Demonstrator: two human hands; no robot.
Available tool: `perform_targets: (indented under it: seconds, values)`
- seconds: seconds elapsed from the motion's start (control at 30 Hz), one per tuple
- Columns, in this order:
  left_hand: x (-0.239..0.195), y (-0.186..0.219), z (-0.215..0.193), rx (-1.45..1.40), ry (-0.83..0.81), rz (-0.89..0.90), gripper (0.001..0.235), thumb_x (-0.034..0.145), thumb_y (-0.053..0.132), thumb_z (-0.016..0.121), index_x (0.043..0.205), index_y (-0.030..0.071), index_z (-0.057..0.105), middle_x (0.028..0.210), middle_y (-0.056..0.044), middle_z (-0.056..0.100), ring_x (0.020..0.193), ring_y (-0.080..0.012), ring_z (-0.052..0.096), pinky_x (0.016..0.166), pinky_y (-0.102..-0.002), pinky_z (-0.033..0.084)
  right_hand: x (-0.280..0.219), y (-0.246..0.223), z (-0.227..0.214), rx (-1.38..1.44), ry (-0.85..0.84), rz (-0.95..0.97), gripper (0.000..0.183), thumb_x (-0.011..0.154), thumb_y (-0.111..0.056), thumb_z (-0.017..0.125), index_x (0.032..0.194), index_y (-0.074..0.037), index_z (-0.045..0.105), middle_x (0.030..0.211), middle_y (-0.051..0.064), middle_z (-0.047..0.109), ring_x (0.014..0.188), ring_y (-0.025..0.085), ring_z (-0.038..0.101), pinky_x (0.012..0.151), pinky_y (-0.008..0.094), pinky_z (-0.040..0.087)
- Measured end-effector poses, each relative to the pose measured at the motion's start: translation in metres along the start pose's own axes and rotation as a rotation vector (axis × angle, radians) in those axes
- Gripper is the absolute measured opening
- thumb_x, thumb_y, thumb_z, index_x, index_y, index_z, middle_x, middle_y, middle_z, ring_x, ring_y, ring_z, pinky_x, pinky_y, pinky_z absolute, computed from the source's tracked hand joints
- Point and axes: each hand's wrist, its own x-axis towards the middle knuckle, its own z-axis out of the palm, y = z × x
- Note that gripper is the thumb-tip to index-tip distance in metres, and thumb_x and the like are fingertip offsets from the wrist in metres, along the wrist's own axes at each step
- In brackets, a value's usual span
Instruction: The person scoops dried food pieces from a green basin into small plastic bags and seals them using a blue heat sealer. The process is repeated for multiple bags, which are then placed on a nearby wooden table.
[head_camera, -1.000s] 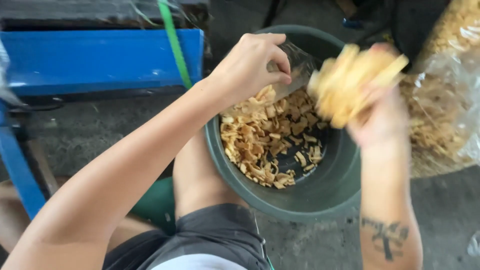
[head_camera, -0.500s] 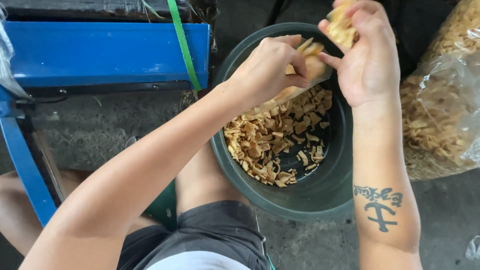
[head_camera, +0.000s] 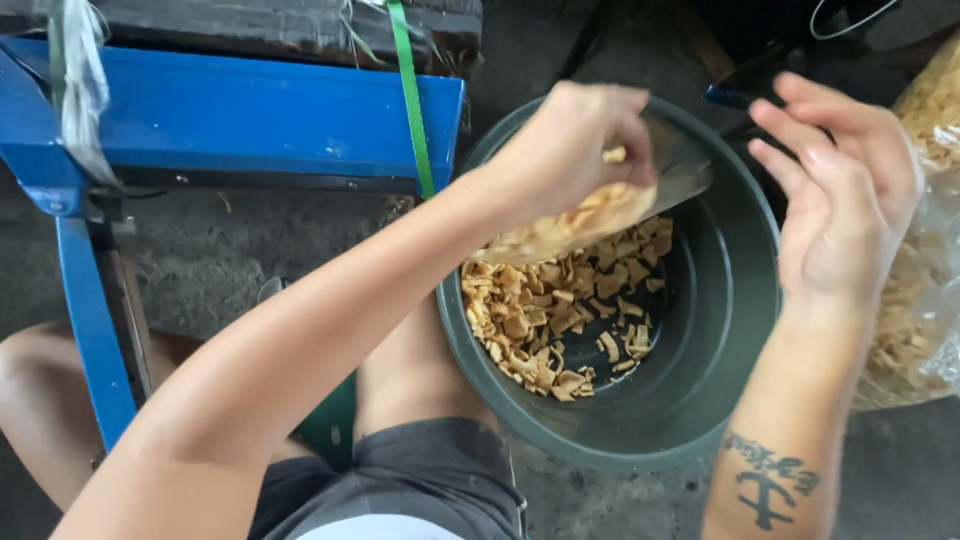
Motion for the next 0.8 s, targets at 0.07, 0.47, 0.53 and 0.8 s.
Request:
perform_targets:
  seconds: [0.07,0.47,0.53,0.8]
  values:
    - [0.005,-0.003,0.005,0.057,-0.018,0.029,0.004,0.073,0.024,0.088,0.073,0.023,0.084,0.106,-0.021,0.076,0.122,-0.0348,0.064,0.093,-0.045,0.050,0.000,0.034,0.004,0.229,0.120,0.208,0.024,0.096,-0.032,0.056,0.114,-0.019,0.064,0.130,0.006,0.071,0.115,0.021,0.075,0.094,0.029,0.063]
    - [0.044,0.082,-0.024,-0.097,0.032,0.172,0.010,0.064,0.027,0.085,0.057,0.022,0.079,0.057,0.010,0.078,0.054,-0.0026,0.070,0.050,-0.023,0.050,-0.072,0.204,0.066,-0.061,-0.374,0.227,0.005,0.086,-0.010,0.078,0.084,-0.009,0.074,0.088,0.003,0.075,0.090,0.015,0.071,0.097,0.033,0.054]
    - [0.043,0.081,-0.023,-0.104,0.041,0.175,0.007,0.062,0.026,0.083,0.057,0.022,0.080,0.056,0.011,0.080,0.055,-0.0016,0.072,0.050,-0.021,0.052,-0.080,0.199,0.071,-0.113,-0.416,0.253,0.035,0.096,-0.014,0.068,0.061,-0.007,0.070,0.065,0.003,0.072,0.075,0.013,0.069,0.095,0.032,0.050]
    - [0.025,0.049,-0.021,-0.039,0.027,0.010,0.013,0.069,0.030,0.087,0.062,0.019,0.081,0.065,0.005,0.082,0.110,-0.0254,0.072,0.077,-0.034,0.054,-0.114,0.218,0.054,-1.145,-0.943,0.926,0.077,0.100,-0.065,0.046,0.150,-0.008,0.048,0.152,0.018,0.054,0.136,0.034,0.059,0.114,0.046,0.050]
